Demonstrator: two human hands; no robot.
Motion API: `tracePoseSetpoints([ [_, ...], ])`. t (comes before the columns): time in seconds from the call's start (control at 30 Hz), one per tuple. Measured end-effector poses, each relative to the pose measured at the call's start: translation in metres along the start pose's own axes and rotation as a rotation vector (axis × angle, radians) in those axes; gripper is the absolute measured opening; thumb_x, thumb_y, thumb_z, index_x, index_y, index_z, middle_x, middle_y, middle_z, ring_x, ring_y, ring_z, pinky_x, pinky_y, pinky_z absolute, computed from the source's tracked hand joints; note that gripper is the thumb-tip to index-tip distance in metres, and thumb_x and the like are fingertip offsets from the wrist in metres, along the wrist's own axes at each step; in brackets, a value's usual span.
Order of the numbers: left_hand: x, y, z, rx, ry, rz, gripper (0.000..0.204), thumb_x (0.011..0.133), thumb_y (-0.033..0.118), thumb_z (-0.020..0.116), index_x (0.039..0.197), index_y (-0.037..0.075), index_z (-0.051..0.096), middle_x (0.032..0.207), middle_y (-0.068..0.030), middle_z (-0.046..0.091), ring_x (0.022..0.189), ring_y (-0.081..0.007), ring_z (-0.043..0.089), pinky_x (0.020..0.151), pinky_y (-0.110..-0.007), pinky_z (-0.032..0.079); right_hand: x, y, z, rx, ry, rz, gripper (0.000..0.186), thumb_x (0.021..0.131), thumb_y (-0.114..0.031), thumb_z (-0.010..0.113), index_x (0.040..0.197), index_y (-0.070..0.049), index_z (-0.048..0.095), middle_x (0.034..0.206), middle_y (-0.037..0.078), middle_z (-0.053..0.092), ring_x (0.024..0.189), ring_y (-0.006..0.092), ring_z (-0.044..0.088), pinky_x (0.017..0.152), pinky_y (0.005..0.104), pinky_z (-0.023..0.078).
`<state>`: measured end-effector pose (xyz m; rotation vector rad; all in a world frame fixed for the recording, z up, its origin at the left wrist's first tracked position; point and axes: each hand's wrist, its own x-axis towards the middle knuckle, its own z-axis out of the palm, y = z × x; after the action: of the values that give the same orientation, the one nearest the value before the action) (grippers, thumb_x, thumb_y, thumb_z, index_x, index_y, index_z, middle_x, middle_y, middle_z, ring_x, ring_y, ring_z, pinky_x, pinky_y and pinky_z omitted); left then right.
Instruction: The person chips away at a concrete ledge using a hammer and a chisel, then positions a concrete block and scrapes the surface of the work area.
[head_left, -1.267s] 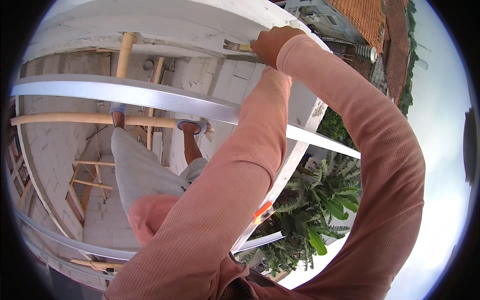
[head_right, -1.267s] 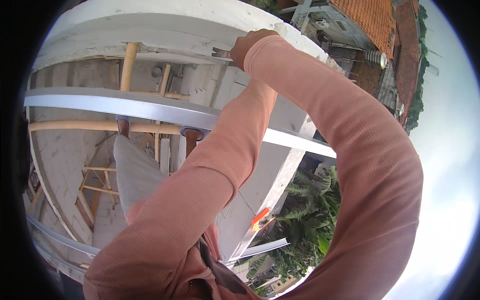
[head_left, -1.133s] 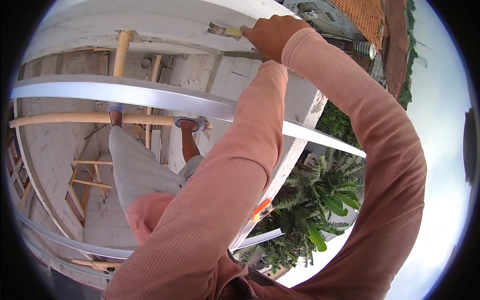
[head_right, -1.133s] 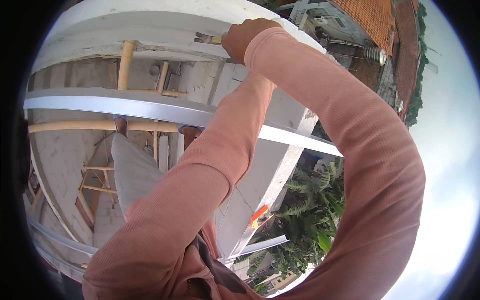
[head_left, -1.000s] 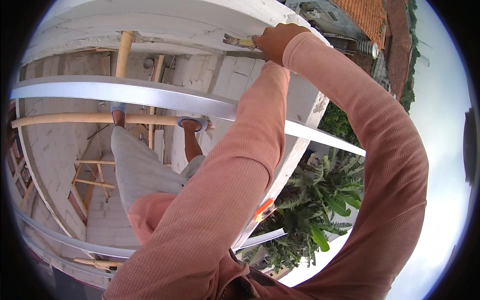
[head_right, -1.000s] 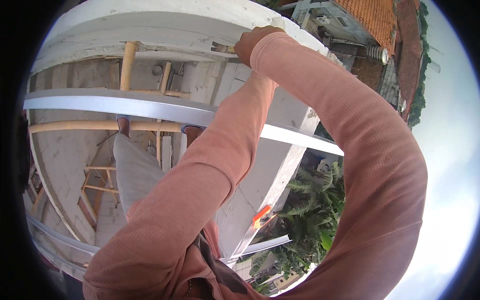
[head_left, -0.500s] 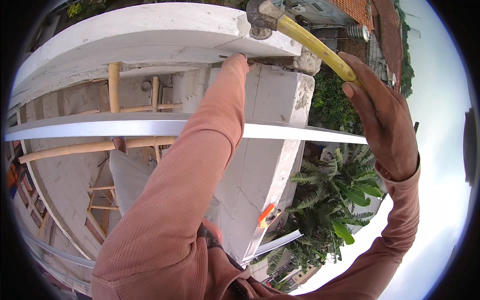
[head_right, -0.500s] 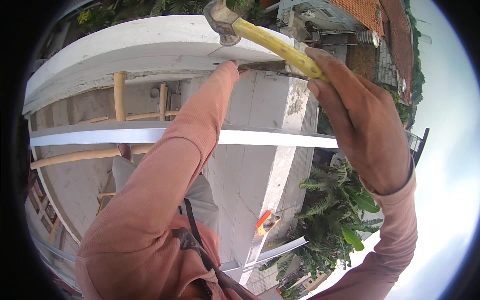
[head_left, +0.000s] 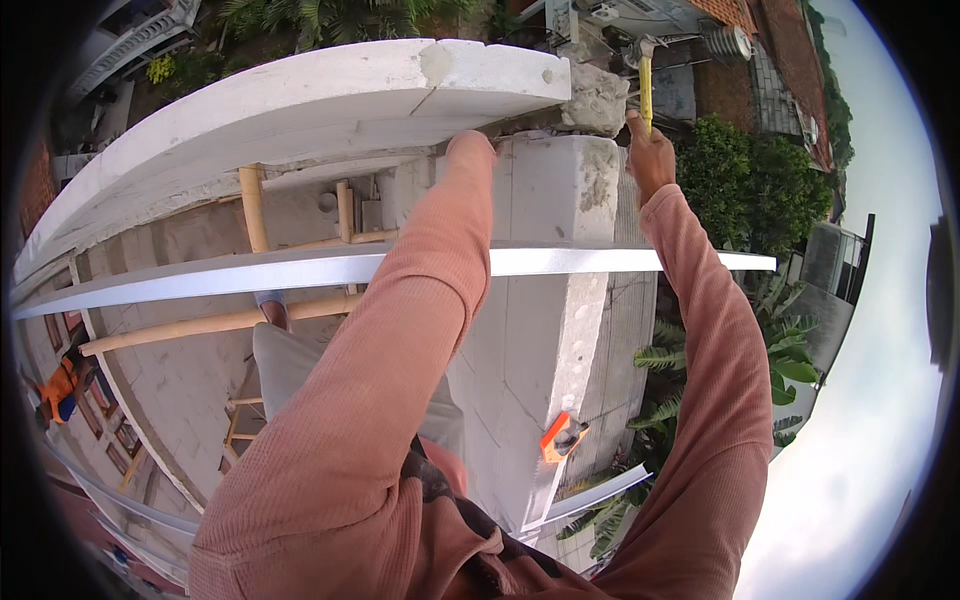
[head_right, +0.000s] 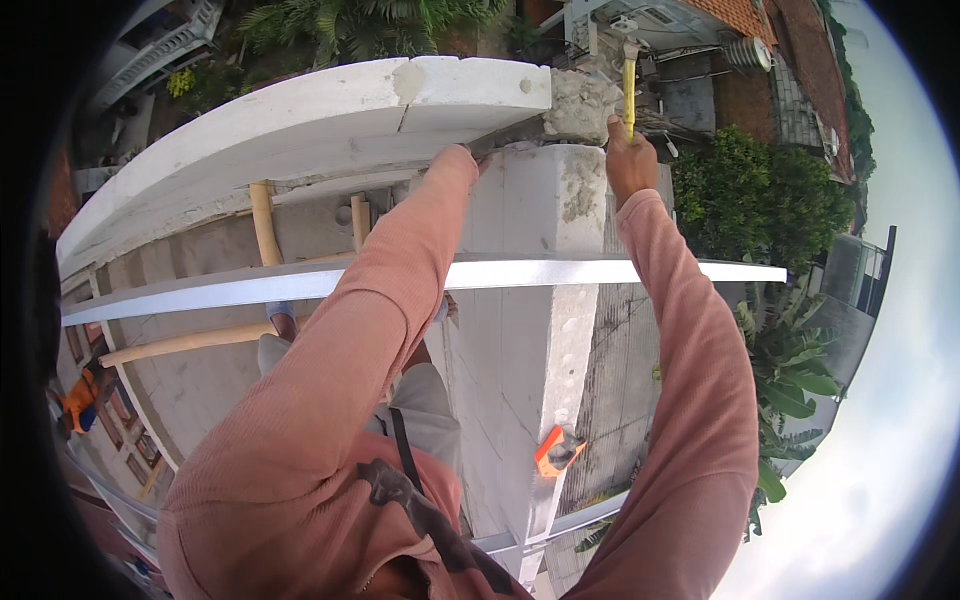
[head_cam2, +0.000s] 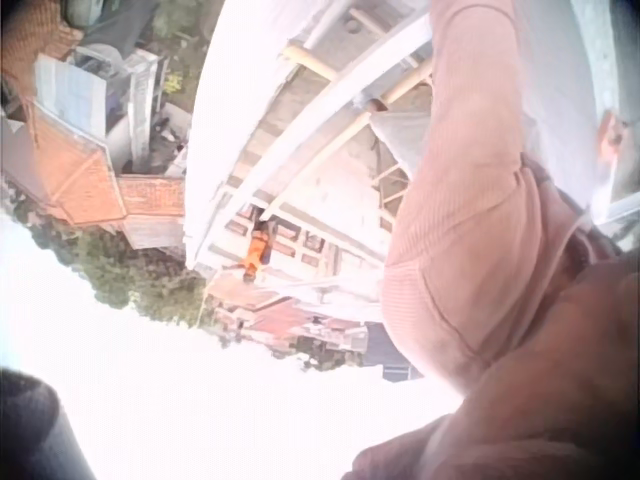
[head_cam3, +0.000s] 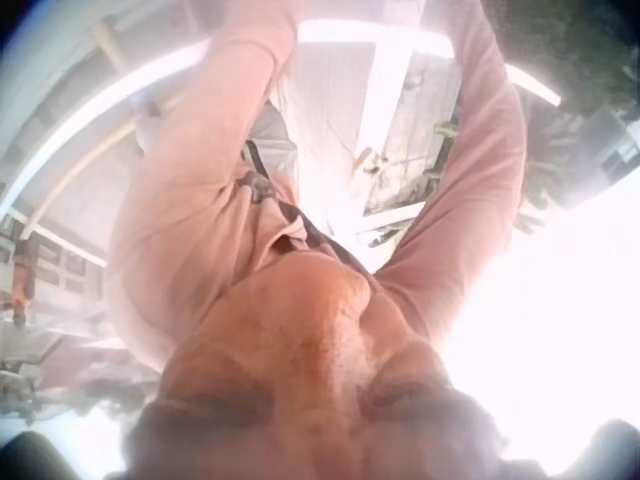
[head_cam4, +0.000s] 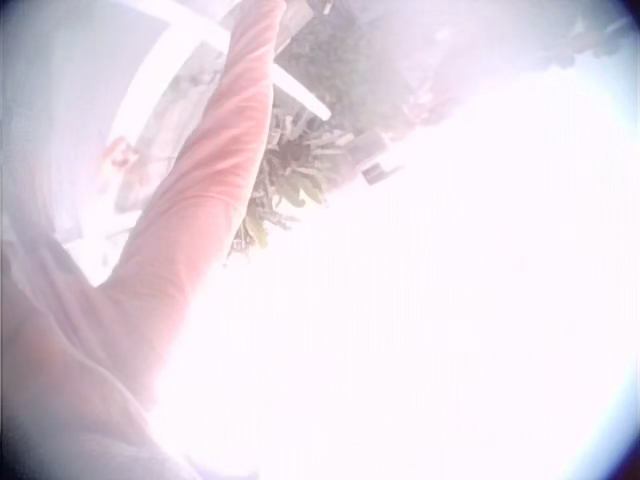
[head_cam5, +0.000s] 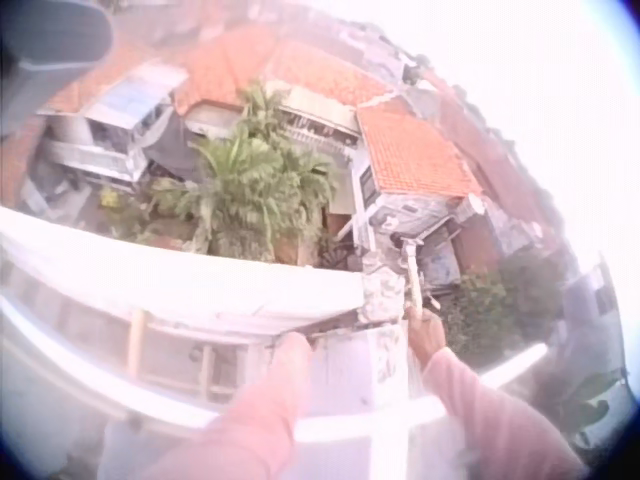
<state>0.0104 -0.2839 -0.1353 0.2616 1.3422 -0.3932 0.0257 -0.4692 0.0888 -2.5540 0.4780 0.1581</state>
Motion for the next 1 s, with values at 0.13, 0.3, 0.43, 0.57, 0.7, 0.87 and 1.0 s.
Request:
tracePoseSetpoints([
  [0.13, -0.004, 0.033, 0.014, -0.032, -0.007, -0.091, 0.026, 0.103, 0.026, 0.051, 0.114, 0.008, 0.066, 0.120, -0.0147, 0.067, 0.107, -0.0343, 0.066, 0.094, -0.059, 0.054, 0.004, 0.009, 0.056, -0.053, 0.103, -0.079, 0.068, 0.094, -0.062, 0.053, 0.104, 0.003, 0.069, 0.099, 0.029, 0.069, 0.096, 0.0481, 0.066, 0.087, 0.0499, 0.051],
  [0.3, -0.005, 0.046, -0.002, 0.064, 0.001, -0.130, 0.021, 0.103, 0.019, 0.050, 0.099, 0.002, 0.062, 0.105, -0.0179, 0.066, 0.094, -0.0344, 0.067, 0.079, -0.059, 0.060, 0.004, 0.017, 0.049, -0.041, -0.074, -0.058, 0.063, 0.093, -0.061, 0.059, 0.098, 0.001, 0.068, 0.083, 0.019, 0.065, 0.081, 0.0341, 0.061, 0.077, 0.0422, 0.049],
  [0.43, 0.021, 0.039, -0.018, 0.013, -0.034, -0.097, 0.016, 0.102, 0.016, 0.053, 0.101, 0.002, 0.061, 0.103, -0.0157, 0.064, 0.092, -0.0344, 0.066, 0.076, -0.058, 0.061, 0.009, 0.008, 0.039, -0.076, -0.133, -0.116, 0.060, 0.093, -0.060, 0.062, 0.093, 0.000, 0.067, 0.079, 0.019, 0.064, 0.076, 0.0336, 0.060, 0.073, 0.0424, 0.048],
  [0.57, 0.053, 0.013, -0.018, 0.006, 0.006, -0.086, 0.022, 0.105, 0.023, 0.046, 0.110, 0.007, 0.061, 0.108, -0.0165, 0.065, 0.092, -0.0355, 0.067, 0.077, -0.061, 0.059, -0.005, 0.012, 0.047, -0.168, -0.003, -0.160, 0.058, 0.093, -0.057, 0.062, 0.085, 0.001, 0.065, 0.084, 0.025, 0.068, 0.082, 0.0452, 0.064, 0.075, 0.0490, 0.049],
  [0.7, 0.112, 0.072, -0.045, -0.260, 0.051, -0.100, 0.034, 0.105, 0.025, 0.034, 0.118, 0.003, 0.057, 0.117, -0.0200, 0.065, 0.105, -0.0352, 0.066, 0.083, -0.056, 0.060, -0.010, -0.028, 0.061, -0.071, 0.041, -0.250, 0.052, 0.094, -0.049, 0.062, 0.081, 0.001, 0.061, 0.084, 0.026, 0.066, 0.082, 0.0474, 0.062, 0.075, 0.0538, 0.046],
  [0.87, 0.077, 0.009, -0.032, -0.152, 0.043, 0.003, 0.033, 0.105, 0.016, 0.031, 0.114, -0.004, 0.056, 0.112, -0.0218, 0.068, 0.097, -0.0368, 0.069, 0.081, -0.053, 0.063, -0.007, 0.023, 0.048, -0.124, 0.064, -0.221, 0.052, 0.095, -0.049, 0.061, 0.082, 0.001, 0.062, 0.087, 0.026, 0.067, 0.084, 0.0477, 0.062, 0.077, 0.0543, 0.046],
  [1.0, 0.025, 0.014, -0.035, -0.455, 0.016, -0.155, 0.055, 0.102, 0.039, 0.045, 0.147, 0.008, 0.043, 0.144, -0.0222, 0.050, 0.127, -0.0314, 0.054, 0.096, -0.047, 0.056, -0.005, 0.017, 0.053, -0.173, 0.064, -0.244, 0.051, 0.096, -0.050, 0.059, 0.083, 0.000, 0.063, 0.089, 0.025, 0.067, 0.088, 0.0468, 0.061, 0.079, 0.0540, 0.046],
])
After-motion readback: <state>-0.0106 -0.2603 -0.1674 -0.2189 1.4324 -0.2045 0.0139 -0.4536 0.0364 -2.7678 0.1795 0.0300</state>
